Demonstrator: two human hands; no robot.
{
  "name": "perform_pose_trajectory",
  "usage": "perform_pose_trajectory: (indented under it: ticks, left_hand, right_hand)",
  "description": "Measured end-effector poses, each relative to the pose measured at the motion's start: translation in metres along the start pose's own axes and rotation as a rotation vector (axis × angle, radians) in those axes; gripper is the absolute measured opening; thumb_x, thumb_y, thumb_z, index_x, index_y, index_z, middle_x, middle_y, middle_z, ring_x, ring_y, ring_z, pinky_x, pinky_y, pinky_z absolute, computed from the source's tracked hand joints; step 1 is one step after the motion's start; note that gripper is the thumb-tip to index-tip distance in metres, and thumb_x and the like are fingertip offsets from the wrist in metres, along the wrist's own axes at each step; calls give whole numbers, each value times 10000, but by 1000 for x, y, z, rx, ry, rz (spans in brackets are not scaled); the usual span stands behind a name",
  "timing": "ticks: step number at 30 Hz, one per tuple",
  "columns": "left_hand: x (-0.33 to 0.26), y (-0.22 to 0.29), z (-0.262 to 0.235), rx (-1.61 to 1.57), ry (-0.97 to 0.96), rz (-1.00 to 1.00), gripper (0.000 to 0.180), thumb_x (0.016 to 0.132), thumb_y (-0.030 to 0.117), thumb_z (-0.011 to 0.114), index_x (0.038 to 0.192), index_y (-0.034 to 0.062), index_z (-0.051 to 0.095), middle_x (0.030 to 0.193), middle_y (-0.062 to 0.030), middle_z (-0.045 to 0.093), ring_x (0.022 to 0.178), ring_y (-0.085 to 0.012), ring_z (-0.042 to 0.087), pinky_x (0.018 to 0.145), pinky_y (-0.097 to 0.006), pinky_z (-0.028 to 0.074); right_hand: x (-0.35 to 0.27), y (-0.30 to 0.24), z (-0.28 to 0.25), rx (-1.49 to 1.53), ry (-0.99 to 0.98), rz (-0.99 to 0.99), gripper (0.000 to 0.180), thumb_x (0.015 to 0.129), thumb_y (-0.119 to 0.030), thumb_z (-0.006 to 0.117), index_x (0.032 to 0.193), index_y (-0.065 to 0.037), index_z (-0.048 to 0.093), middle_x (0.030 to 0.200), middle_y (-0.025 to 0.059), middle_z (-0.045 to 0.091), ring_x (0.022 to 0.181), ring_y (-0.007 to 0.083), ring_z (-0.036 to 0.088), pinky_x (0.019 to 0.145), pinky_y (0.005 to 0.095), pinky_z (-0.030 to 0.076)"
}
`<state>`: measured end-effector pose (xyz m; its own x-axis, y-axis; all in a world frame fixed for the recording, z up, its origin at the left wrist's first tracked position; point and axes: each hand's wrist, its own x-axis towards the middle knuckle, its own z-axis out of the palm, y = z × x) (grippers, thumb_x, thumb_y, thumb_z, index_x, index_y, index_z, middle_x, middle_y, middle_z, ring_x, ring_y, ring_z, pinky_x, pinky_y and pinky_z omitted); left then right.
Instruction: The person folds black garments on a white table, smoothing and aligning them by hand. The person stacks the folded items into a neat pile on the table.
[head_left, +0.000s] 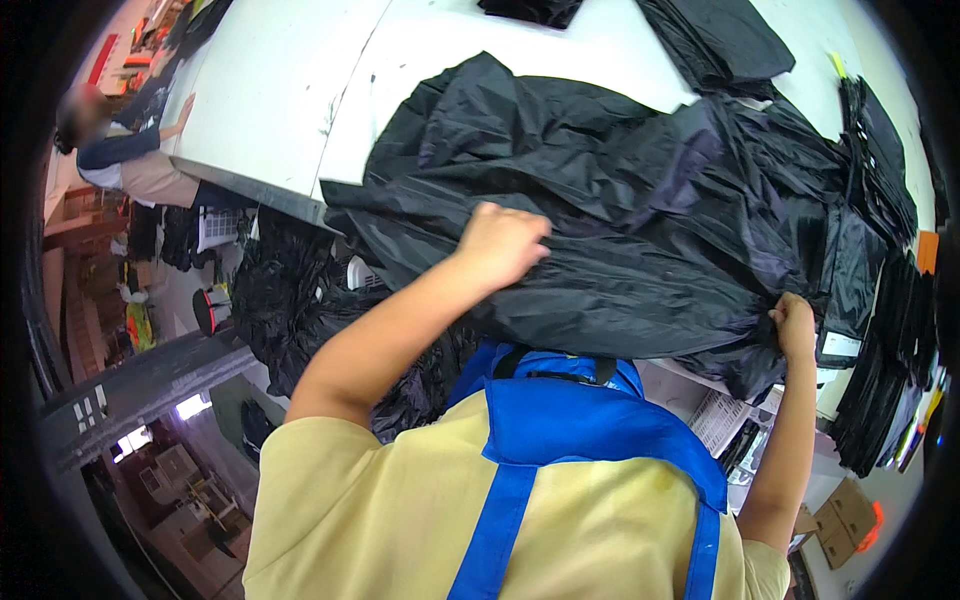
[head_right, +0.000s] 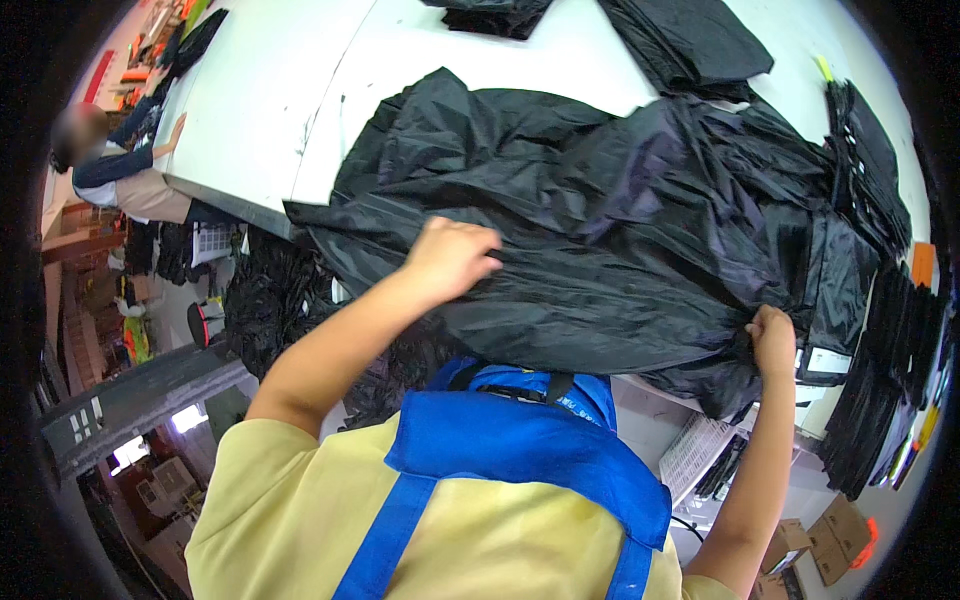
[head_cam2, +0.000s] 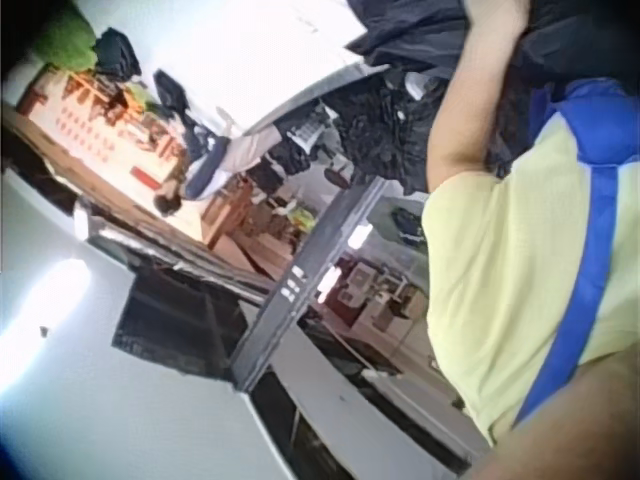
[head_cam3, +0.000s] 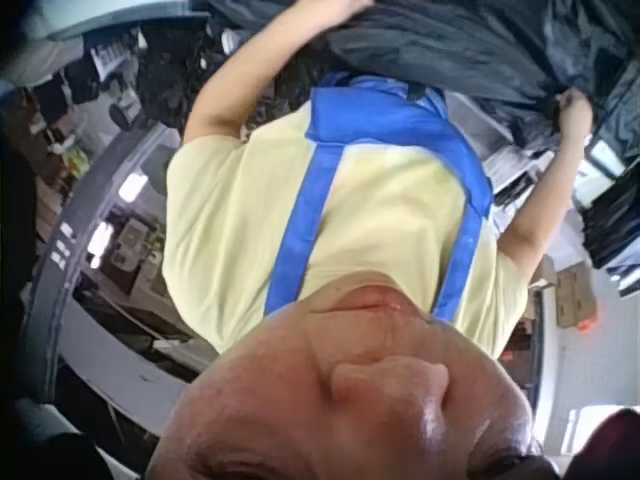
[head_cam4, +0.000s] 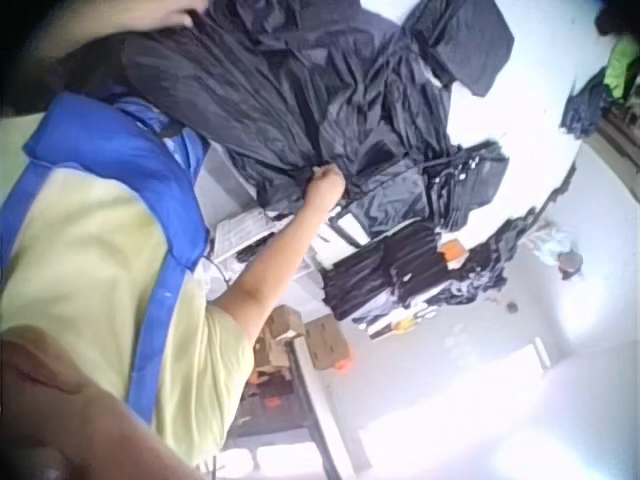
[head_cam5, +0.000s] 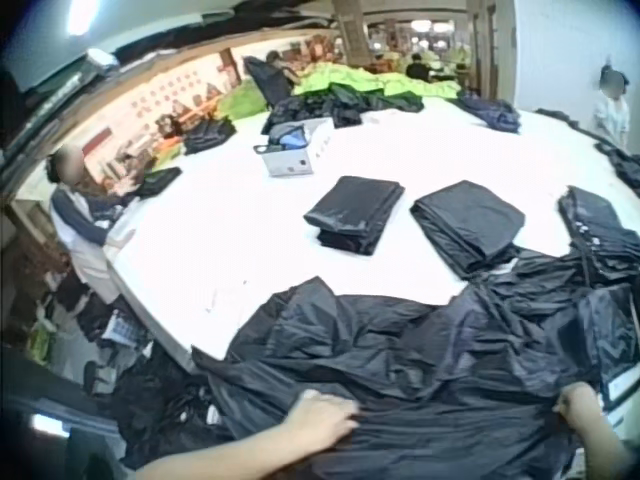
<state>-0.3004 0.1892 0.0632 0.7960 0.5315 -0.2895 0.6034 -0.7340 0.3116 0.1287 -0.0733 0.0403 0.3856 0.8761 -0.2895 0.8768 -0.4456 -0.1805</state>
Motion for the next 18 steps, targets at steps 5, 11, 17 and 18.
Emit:
perform_pose_trajectory:
  ticks: [5, 11, 17, 18]
  left_hand:
    - [-104, -90, -44, 110, 126, -279, 209, 757, 262, 698, 907, 125, 653, 895, -66, 667, 921, -263, 619, 811, -432, 416]
    - [-174, -167, -49, -477, 139, -625, 168, 774, 112, 682, 907, 15, 650, 846, -96, 651, 801, -200, 618, 731, -318, 478]
    - [-167, -201, -30, -1129, 270, -609, 140, 875, 169, 629, 854, 36, 588, 795, 27, 537, 727, -78, 454, 682, -239, 389]
    - [-155, -201, -26, -1163, 299, -637, 192, 872, 221, 634, 967, 54, 631, 861, 8, 585, 819, -80, 493, 732, -238, 401]
  right_hand:
    - [12, -66, -13, -394, 193, 146, 153, 739, -77, 677, 792, -5, 553, 840, 163, 599, 855, 349, 573, 743, 424, 465]
    - [18, -312, 24, 422, 198, -549, 191, 782, -142, 660, 944, -41, 656, 988, 151, 637, 951, 315, 593, 877, 405, 442]
    - [47, -363, 67, 434, -97, -513, 159, 771, -174, 671, 882, -64, 644, 920, 130, 655, 883, 306, 621, 792, 409, 466]
    - [47, -360, 72, 456, -86, -497, 170, 765, -173, 677, 884, -56, 642, 890, 140, 658, 857, 322, 625, 768, 405, 478]
